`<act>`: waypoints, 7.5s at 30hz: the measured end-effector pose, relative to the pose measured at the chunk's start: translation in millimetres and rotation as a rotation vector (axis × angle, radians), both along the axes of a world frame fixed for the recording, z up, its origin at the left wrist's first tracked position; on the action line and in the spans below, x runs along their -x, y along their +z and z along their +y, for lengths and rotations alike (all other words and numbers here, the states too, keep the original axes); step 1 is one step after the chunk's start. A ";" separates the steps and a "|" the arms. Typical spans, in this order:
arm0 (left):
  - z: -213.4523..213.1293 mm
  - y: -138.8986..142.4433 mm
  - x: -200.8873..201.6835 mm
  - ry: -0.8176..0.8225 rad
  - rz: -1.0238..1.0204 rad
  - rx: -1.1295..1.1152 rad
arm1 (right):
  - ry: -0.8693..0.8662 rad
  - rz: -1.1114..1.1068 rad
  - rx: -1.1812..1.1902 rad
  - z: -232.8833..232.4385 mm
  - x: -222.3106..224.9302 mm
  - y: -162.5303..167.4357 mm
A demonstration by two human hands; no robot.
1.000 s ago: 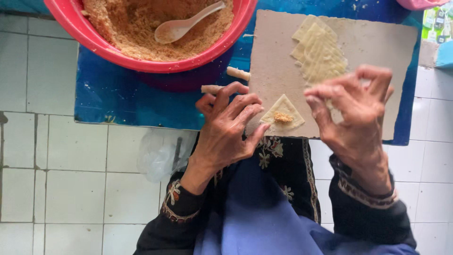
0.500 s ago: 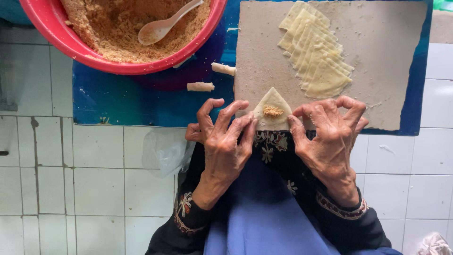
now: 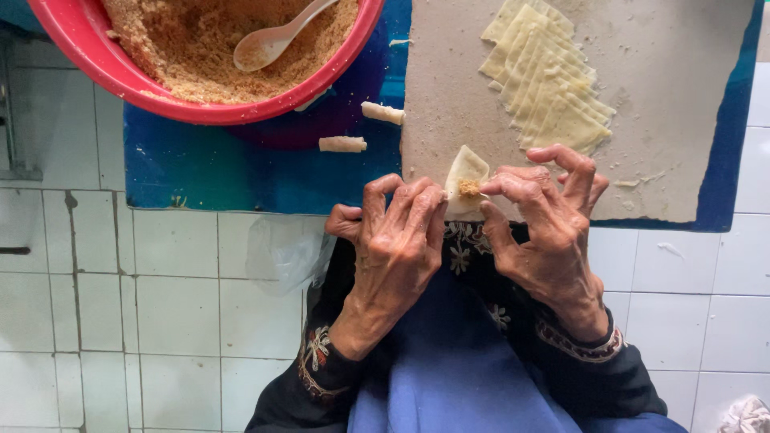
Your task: The person sits with a board on their lap, places a spoonful of brown filling from a red bowl onto a square pastry wrapper, then folds and rolls the wrapper around the filling by hand, setting the finished roll aside and repeating with more wrappers.
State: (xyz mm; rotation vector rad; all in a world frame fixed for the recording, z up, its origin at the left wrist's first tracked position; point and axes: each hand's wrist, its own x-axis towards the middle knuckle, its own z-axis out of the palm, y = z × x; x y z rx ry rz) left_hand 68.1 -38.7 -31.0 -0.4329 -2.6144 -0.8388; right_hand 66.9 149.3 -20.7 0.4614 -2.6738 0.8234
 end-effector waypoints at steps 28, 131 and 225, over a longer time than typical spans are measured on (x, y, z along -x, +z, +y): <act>-6.4 4.2 13.8 -0.164 0.035 0.135 | 0.211 0.034 -0.066 20.2 21.7 -4.1; -5.3 -7.3 37.2 -0.146 0.186 0.256 | 0.104 0.261 -0.428 5.4 41.5 2.7; 53.7 -2.5 68.0 -0.304 0.105 0.112 | -0.080 -0.201 0.589 127.5 97.0 27.4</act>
